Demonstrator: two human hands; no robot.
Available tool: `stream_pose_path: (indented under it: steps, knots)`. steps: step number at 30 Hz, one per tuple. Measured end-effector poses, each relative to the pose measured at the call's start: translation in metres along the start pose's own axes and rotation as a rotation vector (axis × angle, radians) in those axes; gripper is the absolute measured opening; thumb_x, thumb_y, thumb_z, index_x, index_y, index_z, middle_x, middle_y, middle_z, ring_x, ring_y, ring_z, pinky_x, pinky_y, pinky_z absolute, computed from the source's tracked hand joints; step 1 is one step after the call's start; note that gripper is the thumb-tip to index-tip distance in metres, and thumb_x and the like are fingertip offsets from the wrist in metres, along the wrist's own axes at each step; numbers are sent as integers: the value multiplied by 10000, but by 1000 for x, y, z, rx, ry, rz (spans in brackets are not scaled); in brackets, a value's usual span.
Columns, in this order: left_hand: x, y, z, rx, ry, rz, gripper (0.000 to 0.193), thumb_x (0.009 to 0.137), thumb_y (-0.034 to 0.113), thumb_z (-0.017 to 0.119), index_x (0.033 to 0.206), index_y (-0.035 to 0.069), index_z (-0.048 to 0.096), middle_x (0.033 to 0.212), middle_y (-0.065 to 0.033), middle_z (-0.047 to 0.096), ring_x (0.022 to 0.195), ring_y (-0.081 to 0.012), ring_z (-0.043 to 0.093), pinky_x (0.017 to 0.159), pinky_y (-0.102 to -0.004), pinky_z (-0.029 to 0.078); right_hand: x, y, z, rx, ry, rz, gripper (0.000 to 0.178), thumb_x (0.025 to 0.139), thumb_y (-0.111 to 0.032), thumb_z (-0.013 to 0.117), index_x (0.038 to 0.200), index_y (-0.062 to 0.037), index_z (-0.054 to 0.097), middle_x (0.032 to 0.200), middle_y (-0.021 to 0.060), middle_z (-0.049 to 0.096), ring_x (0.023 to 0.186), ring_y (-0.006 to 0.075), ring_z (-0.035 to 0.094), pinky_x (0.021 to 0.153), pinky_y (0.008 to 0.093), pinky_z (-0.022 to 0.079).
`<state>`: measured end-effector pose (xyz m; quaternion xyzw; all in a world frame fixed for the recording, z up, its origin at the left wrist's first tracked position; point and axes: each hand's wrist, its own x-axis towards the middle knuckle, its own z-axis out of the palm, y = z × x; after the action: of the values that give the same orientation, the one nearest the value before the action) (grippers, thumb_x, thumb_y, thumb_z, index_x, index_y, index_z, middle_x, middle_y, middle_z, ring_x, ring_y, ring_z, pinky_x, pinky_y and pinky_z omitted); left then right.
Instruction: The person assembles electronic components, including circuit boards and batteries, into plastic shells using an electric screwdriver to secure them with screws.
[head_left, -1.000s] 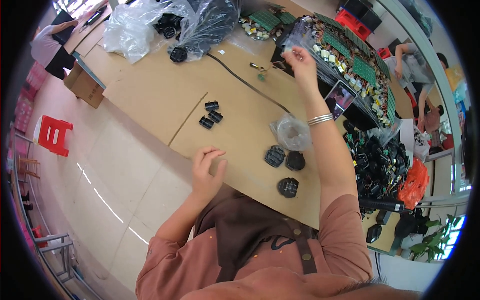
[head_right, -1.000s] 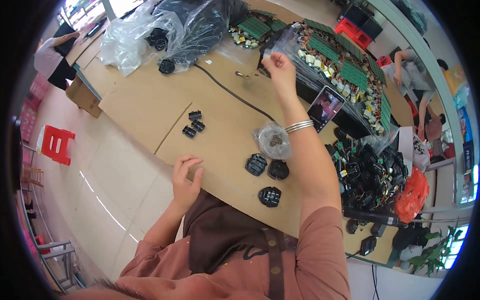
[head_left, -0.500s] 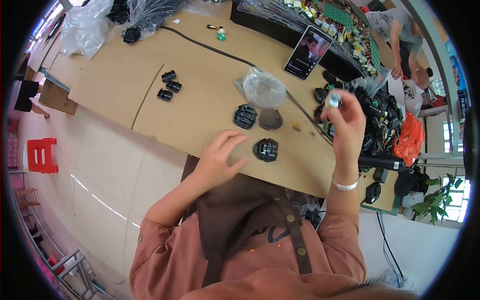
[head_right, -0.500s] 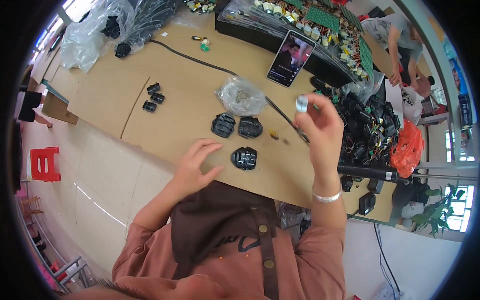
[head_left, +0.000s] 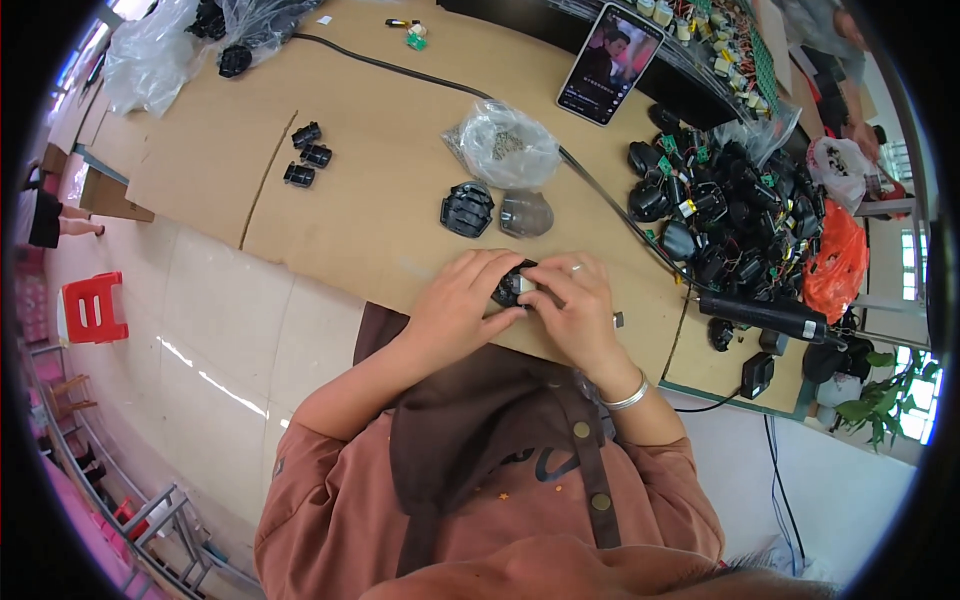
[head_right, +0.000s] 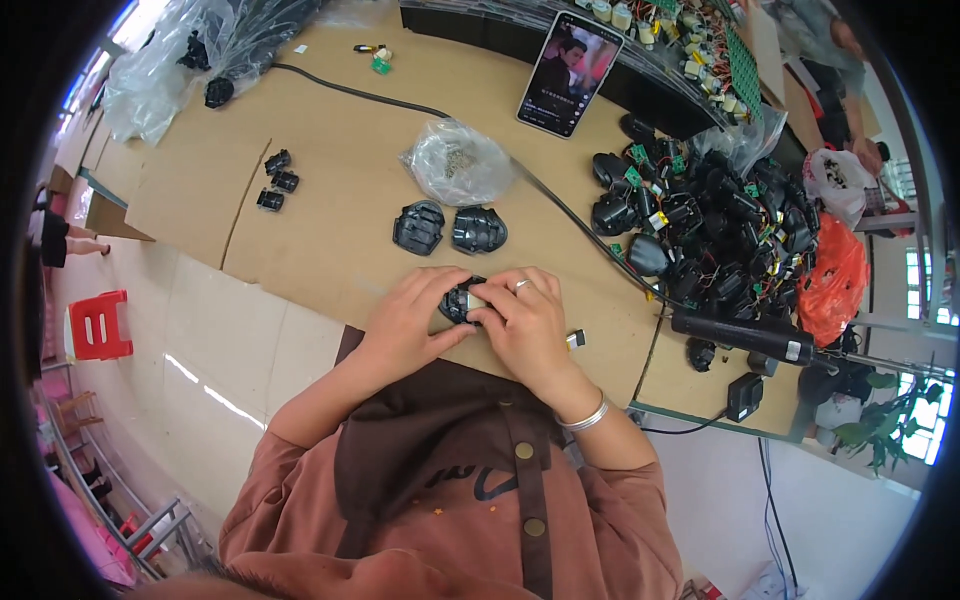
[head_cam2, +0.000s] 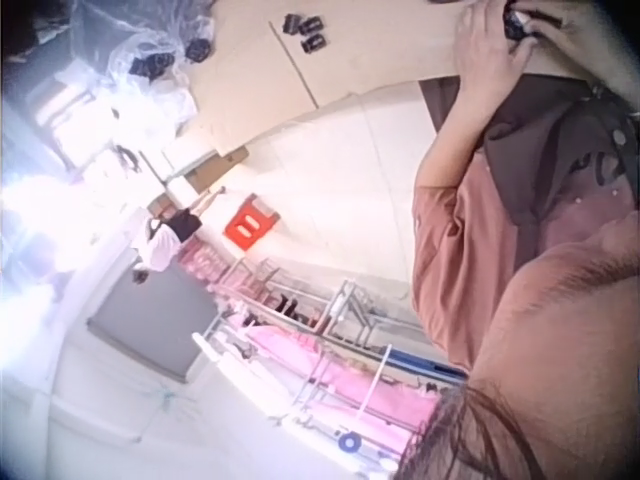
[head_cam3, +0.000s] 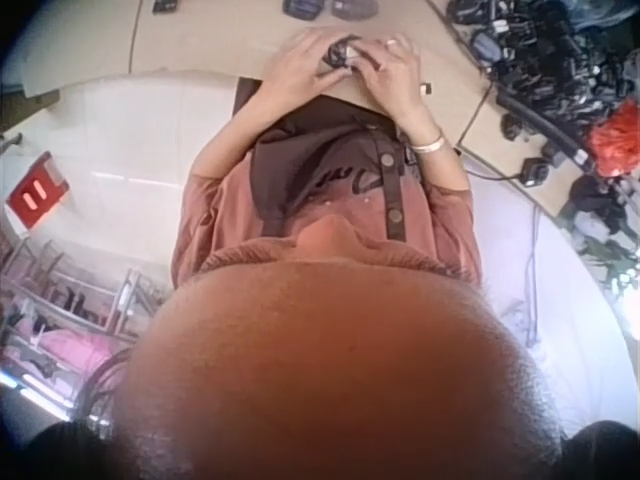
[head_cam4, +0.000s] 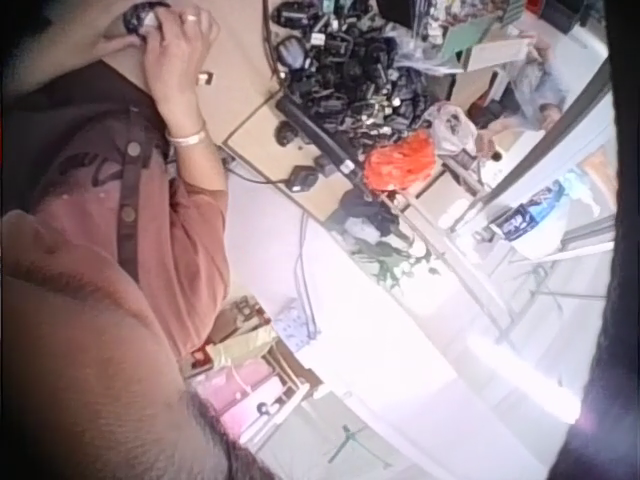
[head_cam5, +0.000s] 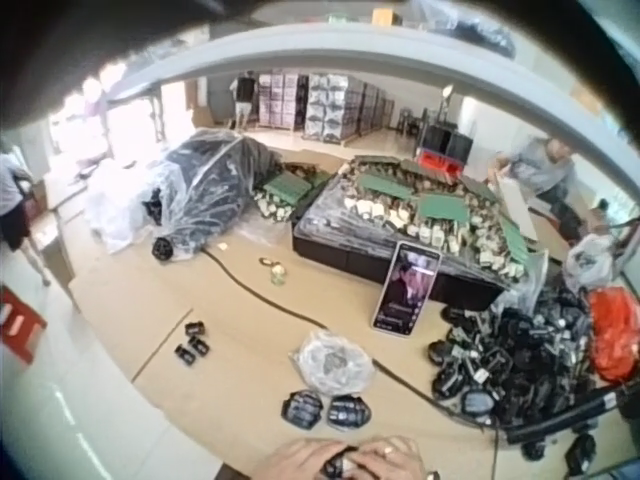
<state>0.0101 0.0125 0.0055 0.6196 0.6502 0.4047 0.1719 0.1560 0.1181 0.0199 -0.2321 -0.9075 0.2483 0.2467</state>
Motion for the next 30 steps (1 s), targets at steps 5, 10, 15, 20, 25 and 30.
stream_pose_path:
  steps: [5,10,15,20,25,30]
  knots:
    - [2,0,0,-16,15,-15,561,669,168,752,1152,49,492,1105,-102,563,1023,-292,529,864,-376,436,5,-3,3,-82,-17,-34,238,635,-101,718,860,-74,645,836,34,570,850,224,534,812,359,384]
    - [2,0,-2,-24,31,-37,549,655,145,756,1134,53,503,1092,-100,572,1008,-290,540,843,-366,449,1,-7,3,-220,-68,-164,227,681,-98,649,902,-54,623,864,45,553,875,222,523,818,391,381]
    - [1,-4,-1,-28,5,-19,544,660,142,747,1132,48,494,1097,-100,560,1019,-286,530,852,-370,440,1,-20,0,-337,-110,-238,204,692,-86,596,886,-27,618,846,62,540,879,231,521,850,411,383]
    - [1,-4,1,-40,-18,-19,547,676,171,741,1140,44,483,1113,-102,547,1030,-288,518,862,-377,433,7,-18,-5,-391,-226,-229,247,674,-94,602,906,-12,625,878,69,551,916,232,521,892,406,384]
    - [-4,0,2,11,87,-40,503,623,146,787,1052,43,546,1120,-103,563,1022,-299,537,847,-368,455,-4,14,-33,46,43,-51,299,652,59,561,931,-9,645,908,107,625,858,256,575,811,372,448]
    - [-10,-5,4,68,67,53,412,629,133,781,981,29,591,1111,-107,575,1001,-287,555,819,-357,473,-18,22,-59,41,308,152,258,703,115,523,895,0,650,883,121,636,802,272,586,762,332,456]
